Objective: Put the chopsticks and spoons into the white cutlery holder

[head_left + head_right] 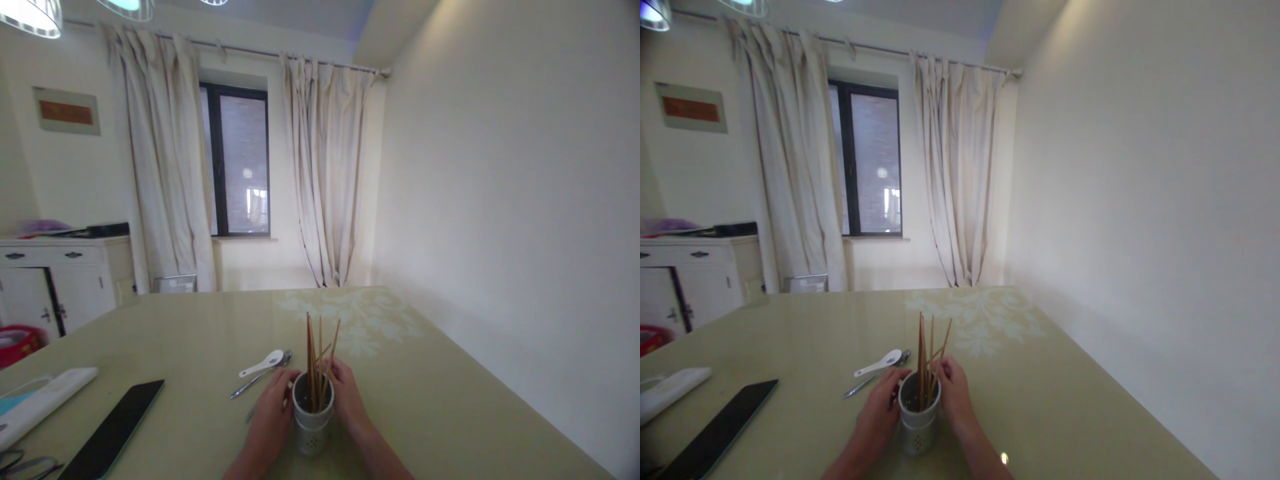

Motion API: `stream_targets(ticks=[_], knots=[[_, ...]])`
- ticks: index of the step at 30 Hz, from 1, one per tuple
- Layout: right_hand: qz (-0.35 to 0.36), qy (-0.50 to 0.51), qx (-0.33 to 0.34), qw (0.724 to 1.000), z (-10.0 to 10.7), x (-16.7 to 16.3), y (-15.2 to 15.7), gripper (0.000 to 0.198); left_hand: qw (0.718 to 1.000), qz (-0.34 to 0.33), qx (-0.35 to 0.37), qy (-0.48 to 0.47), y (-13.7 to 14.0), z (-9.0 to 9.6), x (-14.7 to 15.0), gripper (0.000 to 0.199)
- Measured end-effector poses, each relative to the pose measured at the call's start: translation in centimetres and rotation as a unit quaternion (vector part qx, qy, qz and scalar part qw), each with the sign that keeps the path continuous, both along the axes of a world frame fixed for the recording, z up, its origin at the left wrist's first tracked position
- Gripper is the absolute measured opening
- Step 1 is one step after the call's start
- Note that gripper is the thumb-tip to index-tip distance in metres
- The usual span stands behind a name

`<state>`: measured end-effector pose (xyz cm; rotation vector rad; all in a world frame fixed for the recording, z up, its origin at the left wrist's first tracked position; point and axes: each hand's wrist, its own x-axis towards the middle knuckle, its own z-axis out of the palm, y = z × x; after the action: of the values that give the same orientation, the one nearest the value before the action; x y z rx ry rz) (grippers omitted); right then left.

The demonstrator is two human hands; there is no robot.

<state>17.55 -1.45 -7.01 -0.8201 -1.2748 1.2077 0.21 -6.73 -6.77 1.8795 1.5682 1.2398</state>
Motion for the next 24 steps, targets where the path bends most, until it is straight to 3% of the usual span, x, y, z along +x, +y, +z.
stream_targets(ticks=[4, 8, 10, 13, 16, 18, 20, 24], knots=[[0.049, 0.031, -0.012, 0.998, 0.2, -0.6, -0.3, 0.045, 0.998, -0.057, 0.016, -0.010, -0.3, 0.8, 0.3, 0.036], [0.032, 0.054, -0.031, 0.998, 0.9, -0.6, 0.0, 0.050, 0.997, -0.067, 0.016, -0.026, -0.4, 1.4, 0.2, 0.037], [-0.020, 0.064, -0.037, 0.997, 1.4, 0.3, 0.5, 0.053, 0.998, -0.054, 0.022, -0.033, -0.3, 1.2, 0.1, 0.038], [-0.158, 0.094, -0.032, 0.983, 2.7, 3.0, 1.3, 0.059, 0.998, -0.021, 0.030, -0.059, 0.0, 0.8, -0.3, 0.042], [-0.308, 0.165, -0.001, 0.937, 4.1, 6.6, 1.9, 0.058, 0.993, 0.014, 0.024, -0.115, 0.3, 0.4, -0.3, 0.054], [-0.361, 0.220, 0.033, 0.906, 5.0, 8.4, 1.8, 0.055, 0.986, 0.019, 0.005, -0.166, 0.2, 0.5, 0.0, 0.063], [-0.353, 0.255, 0.058, 0.899, 5.8, 9.1, 1.3, 0.052, 0.976, 0.007, -0.018, -0.219, -0.1, 0.9, 0.3, 0.069], [-0.239, 0.242, 0.074, 0.937, 7.1, 7.7, -0.6, 0.049, 0.962, -0.005, -0.050, -0.267, -1.0, 1.8, 0.8, 0.073]])
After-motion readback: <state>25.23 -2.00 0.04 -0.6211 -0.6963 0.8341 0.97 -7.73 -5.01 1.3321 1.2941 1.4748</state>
